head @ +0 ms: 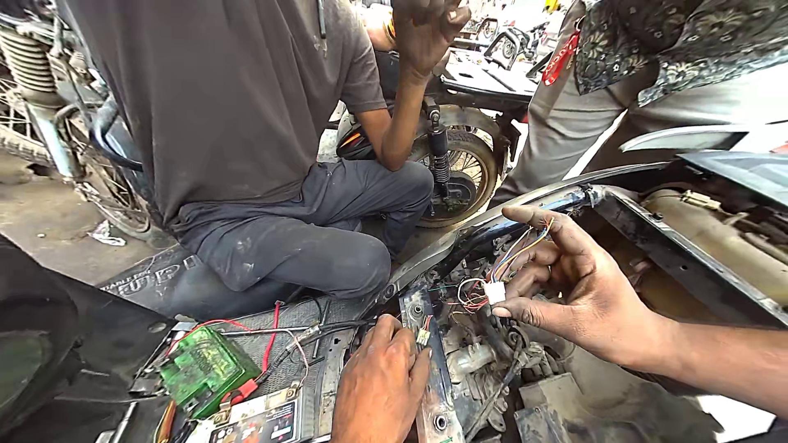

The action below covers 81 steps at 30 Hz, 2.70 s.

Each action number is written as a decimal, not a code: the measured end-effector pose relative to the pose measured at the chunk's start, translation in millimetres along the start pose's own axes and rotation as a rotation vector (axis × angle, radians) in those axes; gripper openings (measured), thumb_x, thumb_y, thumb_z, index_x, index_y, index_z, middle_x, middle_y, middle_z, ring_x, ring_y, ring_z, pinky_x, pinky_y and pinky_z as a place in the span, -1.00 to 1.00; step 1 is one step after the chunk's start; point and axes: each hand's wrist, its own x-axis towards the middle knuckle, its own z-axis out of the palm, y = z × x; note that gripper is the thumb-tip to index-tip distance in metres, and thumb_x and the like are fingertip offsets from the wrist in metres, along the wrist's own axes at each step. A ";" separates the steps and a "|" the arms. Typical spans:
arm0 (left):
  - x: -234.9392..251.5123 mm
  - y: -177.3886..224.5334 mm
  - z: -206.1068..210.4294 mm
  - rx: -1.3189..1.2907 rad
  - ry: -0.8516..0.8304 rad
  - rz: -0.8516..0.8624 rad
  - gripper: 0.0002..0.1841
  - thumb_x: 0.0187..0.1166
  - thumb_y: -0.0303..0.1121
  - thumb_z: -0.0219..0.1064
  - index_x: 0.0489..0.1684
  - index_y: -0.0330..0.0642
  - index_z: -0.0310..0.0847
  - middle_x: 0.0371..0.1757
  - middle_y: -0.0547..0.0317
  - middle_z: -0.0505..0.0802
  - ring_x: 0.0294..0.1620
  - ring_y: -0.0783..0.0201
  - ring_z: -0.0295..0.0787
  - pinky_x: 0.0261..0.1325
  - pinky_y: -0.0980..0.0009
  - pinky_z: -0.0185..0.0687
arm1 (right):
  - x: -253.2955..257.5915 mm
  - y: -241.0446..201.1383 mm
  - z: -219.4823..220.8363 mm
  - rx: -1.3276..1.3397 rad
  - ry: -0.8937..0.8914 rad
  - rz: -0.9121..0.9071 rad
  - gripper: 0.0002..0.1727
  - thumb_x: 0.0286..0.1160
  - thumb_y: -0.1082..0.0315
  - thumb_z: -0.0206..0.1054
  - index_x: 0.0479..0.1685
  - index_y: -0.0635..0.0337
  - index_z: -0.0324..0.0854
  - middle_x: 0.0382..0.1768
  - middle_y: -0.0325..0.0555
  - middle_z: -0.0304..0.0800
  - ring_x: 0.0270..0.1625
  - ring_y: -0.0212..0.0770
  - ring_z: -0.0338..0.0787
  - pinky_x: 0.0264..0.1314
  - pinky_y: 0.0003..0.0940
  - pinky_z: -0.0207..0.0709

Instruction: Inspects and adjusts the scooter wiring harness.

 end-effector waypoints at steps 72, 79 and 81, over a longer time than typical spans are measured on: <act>6.8 66.0 -27.7 -1.850 -0.071 -0.051 -0.72 0.75 -0.32 0.22 -0.24 -0.38 0.70 -0.61 0.11 0.57 -0.76 0.46 0.26 -0.72 0.57 0.17 | -15.8 9.9 0.8 0.028 -0.380 0.020 -0.06 0.31 0.45 0.66 0.73 -0.06 0.20 -0.06 -0.07 0.80 -0.14 -0.07 0.88 0.02 -0.18 0.88; -1.5 60.0 -48.5 -1.610 0.170 0.139 -0.82 0.68 -0.45 0.32 -0.09 -0.48 0.69 -0.24 -0.24 0.79 -0.63 0.29 0.55 -0.62 0.49 0.49 | -12.3 2.9 0.6 0.121 -0.322 0.131 -0.01 0.17 0.52 0.71 0.67 -0.07 0.19 -0.10 -0.01 0.75 -0.18 0.01 0.86 -0.05 -0.13 0.88; -4.1 60.4 -52.5 -1.569 0.156 0.186 -0.84 0.68 -0.50 0.31 -0.05 -0.49 0.68 -0.16 -0.29 0.83 -0.65 0.28 0.59 -0.66 0.48 0.53 | -11.9 3.2 -0.6 0.126 -0.335 0.156 -0.14 0.23 0.45 0.69 0.59 0.01 0.31 -0.14 0.00 0.76 -0.16 -0.03 0.85 -0.02 -0.17 0.85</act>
